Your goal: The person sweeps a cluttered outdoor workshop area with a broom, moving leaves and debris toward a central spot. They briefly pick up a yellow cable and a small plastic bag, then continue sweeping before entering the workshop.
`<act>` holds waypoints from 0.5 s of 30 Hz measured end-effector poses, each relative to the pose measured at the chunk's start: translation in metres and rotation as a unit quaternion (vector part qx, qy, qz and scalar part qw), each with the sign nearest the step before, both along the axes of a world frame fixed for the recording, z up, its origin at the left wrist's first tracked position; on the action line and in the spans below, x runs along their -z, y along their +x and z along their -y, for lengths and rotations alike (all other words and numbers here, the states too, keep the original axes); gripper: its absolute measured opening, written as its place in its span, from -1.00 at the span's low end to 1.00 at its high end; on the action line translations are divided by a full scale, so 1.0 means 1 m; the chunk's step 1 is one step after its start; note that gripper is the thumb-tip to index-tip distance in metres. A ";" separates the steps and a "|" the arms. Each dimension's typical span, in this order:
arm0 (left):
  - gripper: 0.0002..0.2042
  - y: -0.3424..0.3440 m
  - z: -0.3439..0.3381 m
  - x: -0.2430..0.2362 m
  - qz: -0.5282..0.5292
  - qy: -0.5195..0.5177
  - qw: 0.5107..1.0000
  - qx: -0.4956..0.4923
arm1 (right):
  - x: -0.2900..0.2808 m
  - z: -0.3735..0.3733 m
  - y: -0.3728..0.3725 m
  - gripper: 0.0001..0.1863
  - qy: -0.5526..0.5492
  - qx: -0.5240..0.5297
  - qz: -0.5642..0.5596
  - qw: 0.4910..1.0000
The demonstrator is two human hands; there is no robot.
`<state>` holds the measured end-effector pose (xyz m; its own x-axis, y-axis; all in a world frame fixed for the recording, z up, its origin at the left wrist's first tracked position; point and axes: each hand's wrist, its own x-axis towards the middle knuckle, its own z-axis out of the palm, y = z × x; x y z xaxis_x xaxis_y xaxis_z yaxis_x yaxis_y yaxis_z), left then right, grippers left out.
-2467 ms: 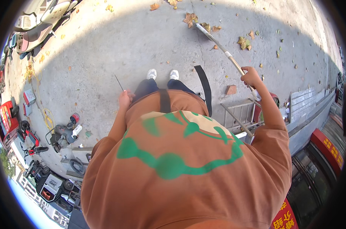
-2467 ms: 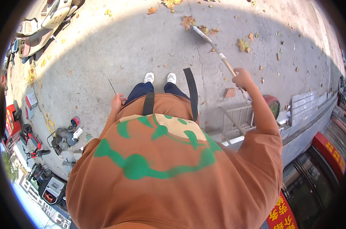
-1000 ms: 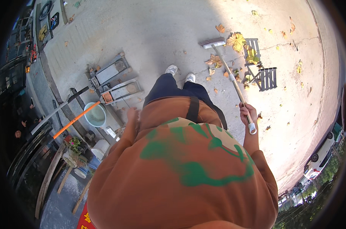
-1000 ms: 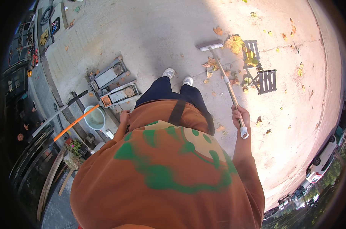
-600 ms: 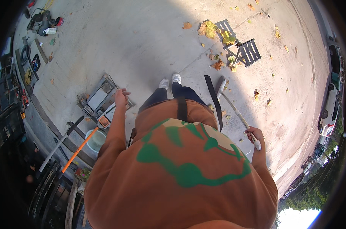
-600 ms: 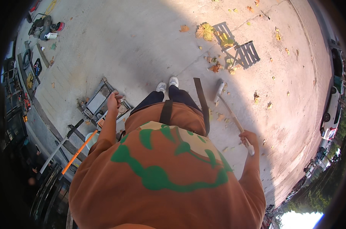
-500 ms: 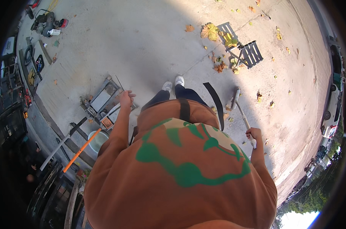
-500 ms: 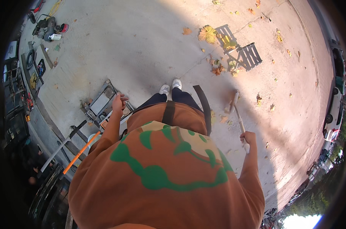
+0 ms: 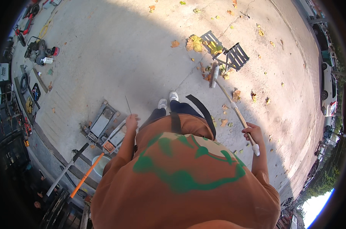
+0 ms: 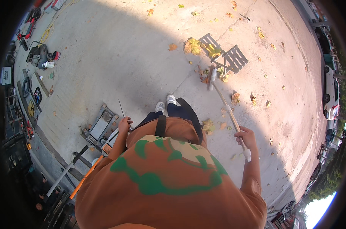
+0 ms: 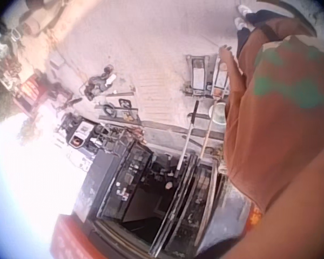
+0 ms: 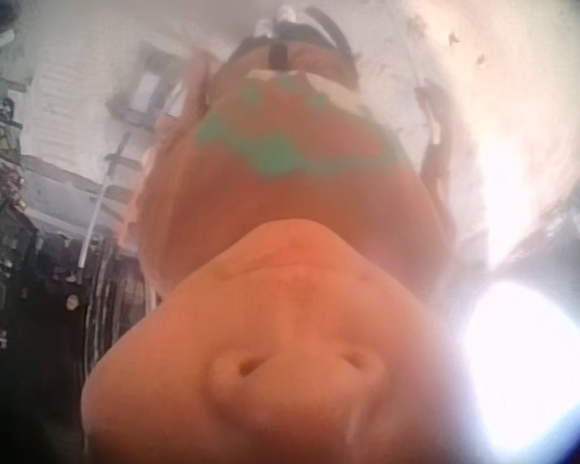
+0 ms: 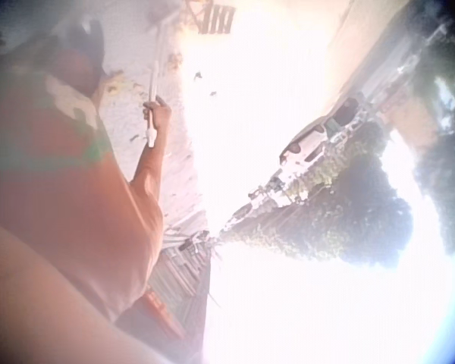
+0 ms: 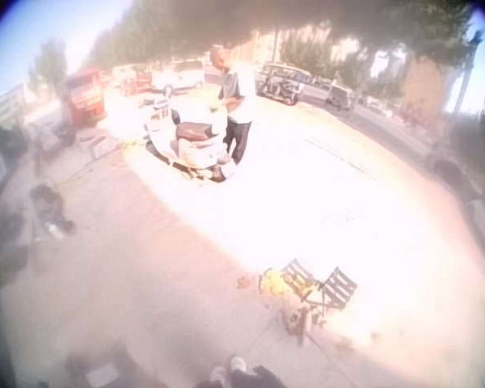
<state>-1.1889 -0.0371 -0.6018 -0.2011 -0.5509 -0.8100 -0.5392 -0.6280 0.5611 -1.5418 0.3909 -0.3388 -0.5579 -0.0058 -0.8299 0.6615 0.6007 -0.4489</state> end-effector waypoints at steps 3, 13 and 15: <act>-0.63 -0.048 0.014 -0.018 -0.049 -0.048 0.994 0.087 | 0.006 0.035 0.002 -0.61 -0.151 0.105 0.079 0.980; -0.43 -0.240 -0.028 -0.075 -0.185 -0.135 0.927 0.298 | 0.045 0.062 -0.032 -0.83 -0.408 0.252 0.249 0.841; -0.44 -0.277 -0.036 -0.079 -0.153 -0.145 0.912 0.352 | 0.043 0.049 -0.049 -0.81 -0.423 0.292 0.270 0.814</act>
